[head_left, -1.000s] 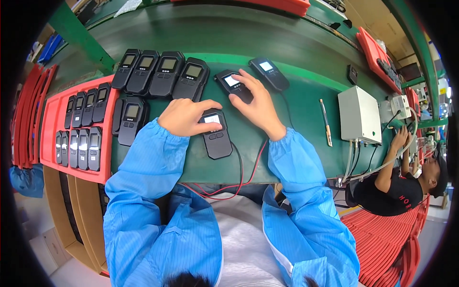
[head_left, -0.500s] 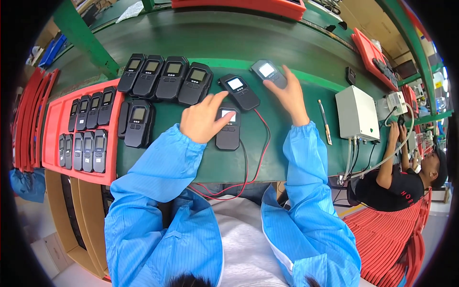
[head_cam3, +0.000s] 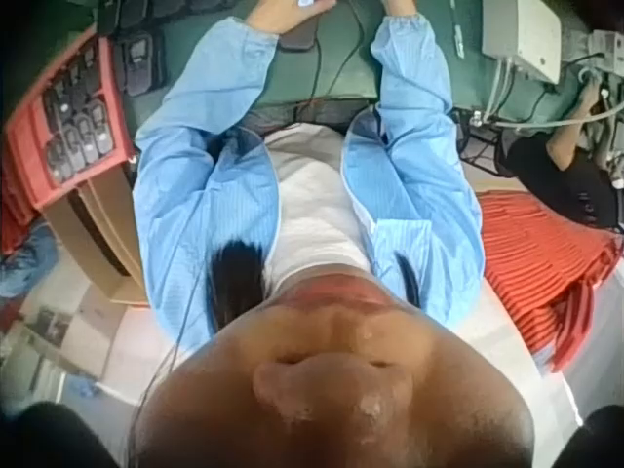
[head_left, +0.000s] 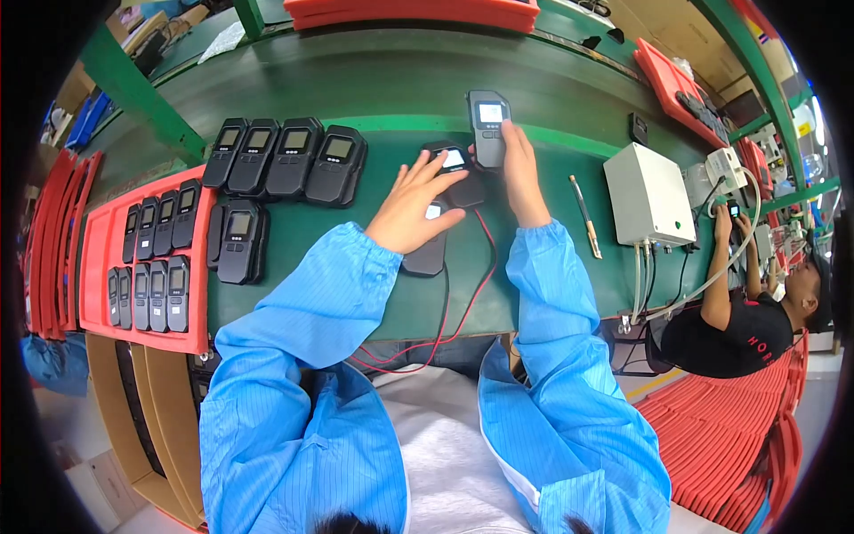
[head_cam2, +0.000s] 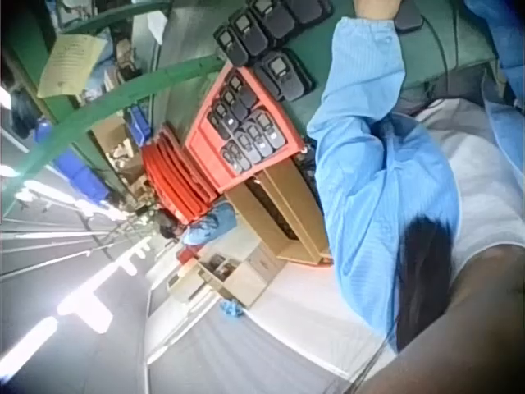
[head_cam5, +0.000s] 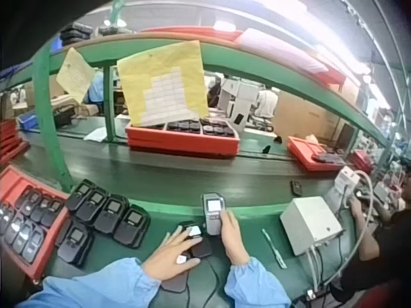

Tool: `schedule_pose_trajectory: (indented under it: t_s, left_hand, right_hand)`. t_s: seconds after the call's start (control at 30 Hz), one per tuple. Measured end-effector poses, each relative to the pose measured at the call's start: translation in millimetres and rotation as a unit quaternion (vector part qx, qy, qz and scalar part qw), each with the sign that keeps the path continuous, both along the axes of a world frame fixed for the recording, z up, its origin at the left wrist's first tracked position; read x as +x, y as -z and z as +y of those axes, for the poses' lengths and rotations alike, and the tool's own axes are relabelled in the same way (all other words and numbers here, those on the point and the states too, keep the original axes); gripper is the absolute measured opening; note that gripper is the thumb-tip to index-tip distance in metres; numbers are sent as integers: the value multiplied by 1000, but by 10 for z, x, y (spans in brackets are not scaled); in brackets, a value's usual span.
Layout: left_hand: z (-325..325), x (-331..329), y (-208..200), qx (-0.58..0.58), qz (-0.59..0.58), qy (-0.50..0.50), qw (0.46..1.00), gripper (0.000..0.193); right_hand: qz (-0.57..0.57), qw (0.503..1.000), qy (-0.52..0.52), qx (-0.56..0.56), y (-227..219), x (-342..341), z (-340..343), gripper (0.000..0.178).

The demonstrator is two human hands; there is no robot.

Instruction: Assemble and test handheld electronic meters at a factory workstation.

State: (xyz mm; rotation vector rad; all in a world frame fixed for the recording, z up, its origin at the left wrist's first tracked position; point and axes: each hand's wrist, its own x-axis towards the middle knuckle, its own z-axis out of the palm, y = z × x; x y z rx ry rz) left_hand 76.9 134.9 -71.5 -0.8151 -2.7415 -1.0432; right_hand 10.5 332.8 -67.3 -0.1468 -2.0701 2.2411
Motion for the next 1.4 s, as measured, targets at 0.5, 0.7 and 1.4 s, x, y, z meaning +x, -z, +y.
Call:
schedule_pose_trajectory:
  t_s: [0.5,0.7,1.4]
  left_hand:
    - [-159,-190,53,241,-121,8,963,40]
    - [-194,-215,73,276,-51,-17,960,41]
    - [-102,-91,-35,306,107,-3,946,108]
  right_hand:
    - [128,980,77,130,84,-49,-72,42]
    - [70,994,15,86,-211,228,-185,39]
    - [166,976,-124,62,-412,710,-650,48]
